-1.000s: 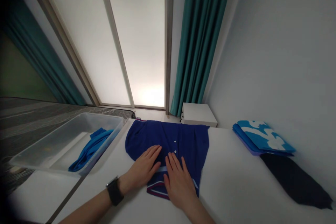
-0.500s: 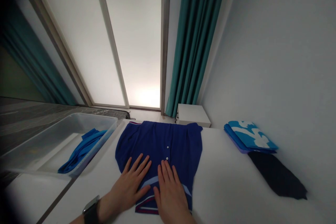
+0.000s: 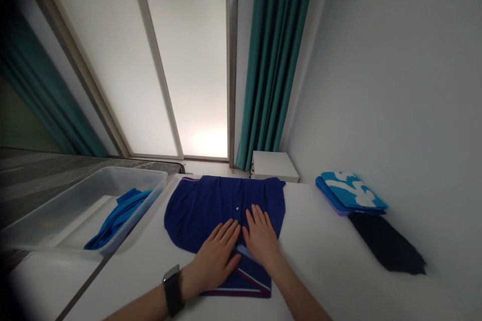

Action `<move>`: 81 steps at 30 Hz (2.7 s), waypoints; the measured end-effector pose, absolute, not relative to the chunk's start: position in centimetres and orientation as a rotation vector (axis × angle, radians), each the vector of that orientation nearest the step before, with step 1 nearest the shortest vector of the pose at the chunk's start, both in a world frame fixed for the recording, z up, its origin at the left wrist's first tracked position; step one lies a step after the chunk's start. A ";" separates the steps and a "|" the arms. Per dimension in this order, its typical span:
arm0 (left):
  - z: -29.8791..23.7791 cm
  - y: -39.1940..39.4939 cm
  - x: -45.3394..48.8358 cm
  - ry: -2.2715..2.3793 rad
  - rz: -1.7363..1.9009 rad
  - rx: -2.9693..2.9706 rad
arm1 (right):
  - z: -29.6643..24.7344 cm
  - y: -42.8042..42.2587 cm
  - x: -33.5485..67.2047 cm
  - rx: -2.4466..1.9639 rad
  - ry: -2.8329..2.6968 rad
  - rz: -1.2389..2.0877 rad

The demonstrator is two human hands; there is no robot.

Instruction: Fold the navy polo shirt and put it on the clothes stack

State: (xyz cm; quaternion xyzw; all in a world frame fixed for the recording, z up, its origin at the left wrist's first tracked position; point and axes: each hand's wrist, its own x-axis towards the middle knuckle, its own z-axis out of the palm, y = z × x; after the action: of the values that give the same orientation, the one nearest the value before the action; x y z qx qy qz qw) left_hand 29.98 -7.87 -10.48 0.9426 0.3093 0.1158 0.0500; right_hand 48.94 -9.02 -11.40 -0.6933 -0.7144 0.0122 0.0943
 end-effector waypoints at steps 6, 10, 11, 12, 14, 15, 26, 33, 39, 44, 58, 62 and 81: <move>-12.2 -9.0 29.3 0.888 0.305 2.890 | -12.9 -10.0 48.8 -2.090 -2.157 0.084; -11.6 -10.0 28.6 0.875 0.290 2.902 | -13.2 -10.9 48.3 -2.098 -2.141 0.084; -11.6 -10.3 28.5 0.875 0.287 2.903 | -13.4 -11.3 48.1 -2.099 -2.135 0.080; -11.6 -10.6 28.3 0.879 0.286 2.903 | -13.6 -11.6 48.0 -2.098 -2.131 0.076; -11.8 -11.1 28.1 0.887 0.297 2.900 | -13.9 -12.2 47.7 -2.094 -2.129 0.075; -11.9 -11.1 28.0 0.887 0.307 2.896 | -14.0 -12.5 47.6 -2.096 -2.129 0.079; -10.5 -1.1 24.6 1.225 0.449 2.790 | -11.5 -9.4 47.5 -2.018 -2.075 -0.037; -13.5 3.7 18.8 1.526 0.423 2.740 | -13.0 -5.5 49.6 -1.918 -2.178 0.029; -13.8 1.8 19.4 1.863 0.327 2.681 | -15.0 -5.8 50.4 -2.015 -2.194 0.022; -12.2 0.6 21.6 1.523 0.403 2.841 | -14.7 -6.9 50.1 -2.006 -2.228 0.043; -12.5 -4.2 23.2 1.436 0.257 2.761 | -13.7 -10.5 49.1 -2.054 -2.137 0.075; -13.5 -6.5 22.4 1.447 0.227 2.770 | -14.1 -12.5 48.6 -2.083 -2.109 0.100; -13.1 7.1 21.4 1.850 0.294 2.614 | -14.0 -4.4 56.2 -2.472 -1.827 0.028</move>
State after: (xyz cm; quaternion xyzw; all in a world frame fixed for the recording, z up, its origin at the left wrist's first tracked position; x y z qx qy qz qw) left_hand 21.43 7.06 -13.12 0.8124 0.5747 0.0913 -0.0372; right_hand 56.15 -4.41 -14.03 -0.8038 -0.5939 0.0092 0.0337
